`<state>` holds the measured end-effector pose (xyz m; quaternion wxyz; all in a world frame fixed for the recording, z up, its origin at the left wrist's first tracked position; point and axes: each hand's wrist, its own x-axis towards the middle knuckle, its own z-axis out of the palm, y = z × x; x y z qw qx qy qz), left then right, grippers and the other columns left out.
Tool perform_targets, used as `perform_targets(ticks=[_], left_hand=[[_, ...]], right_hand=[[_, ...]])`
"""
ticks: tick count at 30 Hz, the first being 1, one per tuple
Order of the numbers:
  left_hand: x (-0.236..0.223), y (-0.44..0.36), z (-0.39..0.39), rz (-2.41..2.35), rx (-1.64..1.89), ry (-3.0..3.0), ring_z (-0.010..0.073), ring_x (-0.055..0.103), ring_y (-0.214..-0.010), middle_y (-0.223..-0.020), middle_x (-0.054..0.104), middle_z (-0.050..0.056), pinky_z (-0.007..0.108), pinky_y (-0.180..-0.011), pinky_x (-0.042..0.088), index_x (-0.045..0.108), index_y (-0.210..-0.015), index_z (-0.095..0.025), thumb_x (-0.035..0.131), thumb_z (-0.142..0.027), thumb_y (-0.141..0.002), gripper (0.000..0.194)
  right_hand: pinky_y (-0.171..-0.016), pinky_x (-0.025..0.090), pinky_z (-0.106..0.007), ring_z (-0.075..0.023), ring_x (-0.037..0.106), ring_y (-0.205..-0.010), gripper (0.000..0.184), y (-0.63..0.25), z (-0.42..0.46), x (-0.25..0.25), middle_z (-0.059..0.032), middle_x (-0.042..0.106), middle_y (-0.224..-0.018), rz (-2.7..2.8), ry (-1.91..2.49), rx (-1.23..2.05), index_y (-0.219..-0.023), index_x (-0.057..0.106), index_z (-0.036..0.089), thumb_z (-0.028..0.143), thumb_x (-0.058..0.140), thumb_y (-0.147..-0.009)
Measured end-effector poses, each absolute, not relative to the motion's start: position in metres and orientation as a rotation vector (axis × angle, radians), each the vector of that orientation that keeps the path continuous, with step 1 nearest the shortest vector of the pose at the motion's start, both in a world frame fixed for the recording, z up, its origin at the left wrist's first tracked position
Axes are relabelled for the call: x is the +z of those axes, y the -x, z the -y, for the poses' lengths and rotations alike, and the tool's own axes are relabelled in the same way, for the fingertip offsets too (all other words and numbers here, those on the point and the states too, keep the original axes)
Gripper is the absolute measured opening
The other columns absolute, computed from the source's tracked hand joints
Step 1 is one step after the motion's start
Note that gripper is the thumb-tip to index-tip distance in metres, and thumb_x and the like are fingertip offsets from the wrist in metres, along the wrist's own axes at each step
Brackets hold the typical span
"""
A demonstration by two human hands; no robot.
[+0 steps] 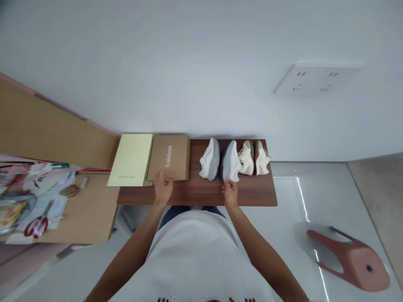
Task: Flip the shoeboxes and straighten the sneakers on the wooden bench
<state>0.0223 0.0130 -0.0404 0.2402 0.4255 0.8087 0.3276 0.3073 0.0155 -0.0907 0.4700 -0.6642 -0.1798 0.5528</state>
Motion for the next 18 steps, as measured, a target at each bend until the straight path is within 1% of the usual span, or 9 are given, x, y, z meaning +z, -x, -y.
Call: perform_targets(ticks=[3, 5, 6, 9, 12, 13, 15, 17, 18], left_hand=[[-0.037, 0.033, -0.023, -2.381, 0.781, -1.142, 0.0335, 0.042, -0.142, -0.145, 0.052, 0.019, 0.052, -0.121, 0.029, 0.05, -0.136, -0.014, 0.055, -0.021, -0.083, 0.054], [-0.039, 0.055, -0.034, -2.361, 0.73, -1.099, 0.0351, 0.047, -0.138, -0.139, 0.057, 0.022, 0.051, -0.118, 0.032, 0.051, -0.134, -0.011, 0.056, -0.02, -0.08, 0.055], [-0.04, 0.061, -0.039, -2.33, 0.722, -1.071, 0.0357, 0.05, -0.136, -0.135, 0.06, 0.022, 0.051, -0.117, 0.034, 0.053, -0.131, -0.011, 0.058, -0.02, -0.078, 0.053], [-0.043, 0.066, -0.049, -2.217, 0.688, -0.882, 0.0365, 0.059, -0.126, -0.119, 0.07, 0.02, 0.049, -0.109, 0.042, 0.06, -0.116, -0.015, 0.062, -0.021, -0.076, 0.04], [-0.041, 0.062, -0.044, -2.131, 0.634, -0.759, 0.037, 0.065, -0.118, -0.11, 0.073, 0.02, 0.045, -0.1, 0.047, 0.063, -0.108, -0.017, 0.065, -0.025, -0.077, 0.032], [-0.039, 0.061, -0.04, -2.097, 0.638, -0.774, 0.0367, 0.065, -0.118, -0.111, 0.073, 0.02, 0.044, -0.1, 0.047, 0.063, -0.109, -0.016, 0.066, -0.026, -0.077, 0.034], [-0.032, 0.058, -0.029, -1.997, 0.685, -0.865, 0.0346, 0.063, -0.122, -0.121, 0.07, 0.021, 0.043, -0.103, 0.046, 0.061, -0.118, -0.016, 0.065, -0.028, -0.08, 0.041], [-0.024, 0.056, -0.017, -1.876, 0.744, -1.013, 0.0323, 0.054, -0.134, -0.135, 0.063, 0.019, 0.045, -0.112, 0.039, 0.059, -0.128, -0.017, 0.062, -0.031, -0.084, 0.046], [-0.019, 0.056, -0.012, -1.829, 0.767, -1.099, 0.0314, 0.046, -0.142, -0.142, 0.058, 0.018, 0.047, -0.117, 0.033, 0.058, -0.131, -0.019, 0.061, -0.034, -0.086, 0.047]], right_hand=[[-0.057, 0.052, -0.026, -0.0157, 0.065, -0.065, 0.026, -0.252, -0.015, -0.087, 0.0012, 0.068, -0.074, 0.679, 1.658, 1.53, -0.087, 0.067, 0.024, 0.043, 0.073, -0.072], [-0.073, 0.057, -0.033, -0.0209, 0.069, -0.079, 0.023, -0.212, -0.021, -0.088, -0.0021, 0.072, -0.082, 0.869, 1.638, 1.59, -0.088, 0.07, 0.024, 0.04, 0.073, -0.072], [-0.082, 0.057, -0.037, -0.0234, 0.07, -0.089, 0.024, -0.194, -0.025, -0.088, -0.0038, 0.073, -0.088, 0.933, 1.637, 1.582, -0.091, 0.07, 0.024, 0.039, 0.074, -0.073], [-0.103, 0.05, -0.045, -0.0281, 0.065, -0.115, 0.034, -0.151, -0.04, -0.092, -0.0082, 0.073, -0.113, 1.015, 1.671, 1.518, -0.105, 0.069, 0.025, 0.038, 0.073, -0.075], [-0.113, 0.041, -0.047, -0.0279, 0.056, -0.13, 0.041, -0.136, -0.05, -0.096, -0.0097, 0.068, -0.126, 1.034, 1.708, 1.448, -0.115, 0.067, 0.023, 0.043, 0.068, -0.079], [-0.112, 0.042, -0.047, -0.0273, 0.056, -0.13, 0.042, -0.138, -0.051, -0.098, -0.0095, 0.069, -0.125, 1.015, 1.706, 1.436, -0.116, 0.067, 0.023, 0.046, 0.066, -0.081], [-0.105, 0.049, -0.046, -0.0261, 0.063, -0.119, 0.041, -0.147, -0.053, -0.1, -0.0084, 0.071, -0.119, 0.913, 1.694, 1.452, -0.114, 0.068, 0.023, 0.05, 0.064, -0.083], [-0.088, 0.058, -0.042, -0.0234, 0.071, -0.096, 0.037, -0.157, -0.053, -0.102, -0.006, 0.073, -0.108, 0.758, 1.686, 1.524, -0.108, 0.069, 0.025, 0.052, 0.064, -0.083], [-0.078, 0.059, -0.039, -0.0212, 0.072, -0.083, 0.034, -0.16, -0.053, -0.103, -0.0044, 0.074, -0.102, 0.678, 1.695, 1.563, -0.105, 0.069, 0.026, 0.051, 0.066, -0.082]])
